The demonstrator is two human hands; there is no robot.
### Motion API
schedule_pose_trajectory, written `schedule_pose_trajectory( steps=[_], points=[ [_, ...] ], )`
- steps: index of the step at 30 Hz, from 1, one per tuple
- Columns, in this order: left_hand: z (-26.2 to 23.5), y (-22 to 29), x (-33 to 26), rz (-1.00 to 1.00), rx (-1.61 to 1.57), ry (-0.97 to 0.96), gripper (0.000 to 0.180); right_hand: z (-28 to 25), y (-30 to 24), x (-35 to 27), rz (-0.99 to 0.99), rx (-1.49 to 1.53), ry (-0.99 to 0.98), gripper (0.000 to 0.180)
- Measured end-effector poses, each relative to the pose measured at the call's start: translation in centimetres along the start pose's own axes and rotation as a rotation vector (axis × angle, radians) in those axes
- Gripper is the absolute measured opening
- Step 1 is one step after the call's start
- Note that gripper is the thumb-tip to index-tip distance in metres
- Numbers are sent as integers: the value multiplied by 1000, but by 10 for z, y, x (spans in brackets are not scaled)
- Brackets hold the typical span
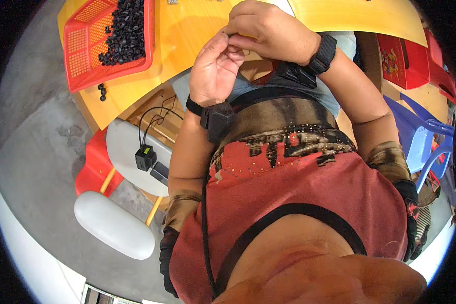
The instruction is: The person repeatedly assembles small components by picking up black caps and metal pins from the table and inserting the pins into the caps by hand.
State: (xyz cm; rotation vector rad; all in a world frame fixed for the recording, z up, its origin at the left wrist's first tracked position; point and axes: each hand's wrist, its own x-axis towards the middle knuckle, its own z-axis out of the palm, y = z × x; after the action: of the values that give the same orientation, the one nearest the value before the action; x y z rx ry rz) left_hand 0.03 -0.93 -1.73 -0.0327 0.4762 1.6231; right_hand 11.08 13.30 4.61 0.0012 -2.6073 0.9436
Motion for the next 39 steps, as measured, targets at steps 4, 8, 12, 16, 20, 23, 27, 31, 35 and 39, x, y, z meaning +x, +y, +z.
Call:
schedule_pose_trajectory(
  steps=[4, 8, 12, 16, 20, 23, 27, 31, 35, 39],
  points=[
    [-7, -2, 0, -2, -26, -11, 21, 2, -5, 2, 36, 54, 31, 18],
    [8, -5, 3, 52, 6, 78, 26, 13, -7, -3, 118, 77, 176, 19],
    [16, -3, 1, 16, 58, 98, 29, 18, -4, -4, -29, -53, 341, 20],
    [23, -1, 0, 23, 68, 139, 28, 17, 5, -2, -124, -265, 310, 20],
    [17, 5, 0, 75, 288, 88, 26, 19, 12, -8, -105, -156, 325, 21],
    [20, 9, -3, 109, 420, 71, 26, 18, 12, -9, -107, -152, 279, 22],
    [27, 3, 0, 165, 335, 53, 27, 15, 6, -7, -10, -5, 284, 25],
    [21, 1, 1, 182, 196, 11, 28, 2, -9, -6, 267, 261, 326, 36],
    [23, 3, -2, 151, 153, -163, 31, 10, -16, -6, 411, 749, 429, 40],
    [32, -1, -7, 167, 229, -281, 31, 40, -21, 4, 295, 825, 420, 38]
  ],
)
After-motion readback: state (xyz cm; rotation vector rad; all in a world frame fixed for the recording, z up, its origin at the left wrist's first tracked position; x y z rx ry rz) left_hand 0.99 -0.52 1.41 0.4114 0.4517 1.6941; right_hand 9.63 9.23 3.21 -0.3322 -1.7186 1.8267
